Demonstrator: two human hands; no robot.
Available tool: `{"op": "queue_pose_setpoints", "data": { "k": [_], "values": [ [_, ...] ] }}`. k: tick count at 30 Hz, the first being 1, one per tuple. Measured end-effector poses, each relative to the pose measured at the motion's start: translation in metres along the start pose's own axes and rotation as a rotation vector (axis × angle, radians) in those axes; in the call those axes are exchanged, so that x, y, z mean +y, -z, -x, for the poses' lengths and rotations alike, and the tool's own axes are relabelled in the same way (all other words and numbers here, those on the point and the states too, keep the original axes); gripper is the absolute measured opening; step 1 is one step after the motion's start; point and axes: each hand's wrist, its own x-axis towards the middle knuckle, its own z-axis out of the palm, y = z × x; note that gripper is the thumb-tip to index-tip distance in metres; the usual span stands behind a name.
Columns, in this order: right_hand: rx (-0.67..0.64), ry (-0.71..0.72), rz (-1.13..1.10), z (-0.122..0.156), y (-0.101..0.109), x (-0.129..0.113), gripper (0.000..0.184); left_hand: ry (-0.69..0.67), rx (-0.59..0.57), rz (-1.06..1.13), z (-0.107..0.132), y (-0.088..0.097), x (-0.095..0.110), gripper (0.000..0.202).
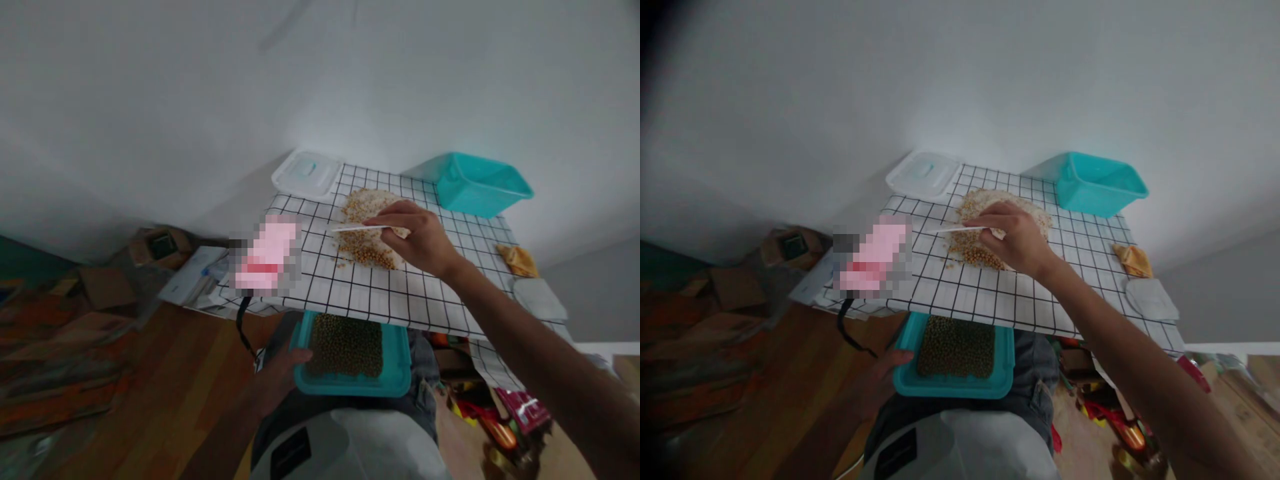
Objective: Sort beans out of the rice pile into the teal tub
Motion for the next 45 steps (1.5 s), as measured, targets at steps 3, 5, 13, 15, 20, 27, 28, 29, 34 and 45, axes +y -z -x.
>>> {"op": "queue_pose_setpoints", "data": {
  "k": [3,5,13,15,20,27,28,29,34,45],
  "values": [
    [-0.102,0.037,-0.035,-0.003,-0.002,0.013,0.029,0.04,0.009,0.07,0.0,-0.001,0.001,0.039],
    [-0.145,0.043,-0.062,0.003,0.001,0.014,0.028,0.033,-0.02,0.114,-0.001,-0.004,0.003,0.042],
    [-0.288,0.094,-0.12,0.042,0.026,-0.001,0.034,-0.012,-0.005,-0.002,-0.006,0.006,-0.005,0.02],
    [-0.299,0.121,-0.126,0.049,0.034,-0.003,0.035,-0.054,-0.001,-0.021,-0.005,0.006,-0.003,0.013],
    [-0.211,0.107,-0.057,0.065,0.061,-0.012,0.038,-0.04,0.001,-0.046,-0.003,-0.005,0.007,0.011],
    [0.113,-0.267,0.181,0.085,0.077,-0.026,0.031,0.051,-0.067,0.084,-0.007,-0.017,0.002,0.033],
    [0.129,-0.31,0.189,0.086,0.075,-0.025,0.03,0.047,-0.066,0.089,-0.007,-0.02,0.002,0.03],
    [0.138,-0.341,0.189,0.087,0.073,-0.025,0.03,0.042,-0.064,0.084,-0.008,-0.024,0.002,0.026],
    [0.174,-0.346,0.196,0.089,0.066,-0.035,0.029,0.014,-0.045,-0.01,-0.015,-0.03,-0.003,0.022],
    [0.178,-0.342,0.229,0.151,0.069,-0.055,0.038,-0.037,-0.049,-0.167,-0.025,-0.022,-0.015,0.014]
  ]
}}
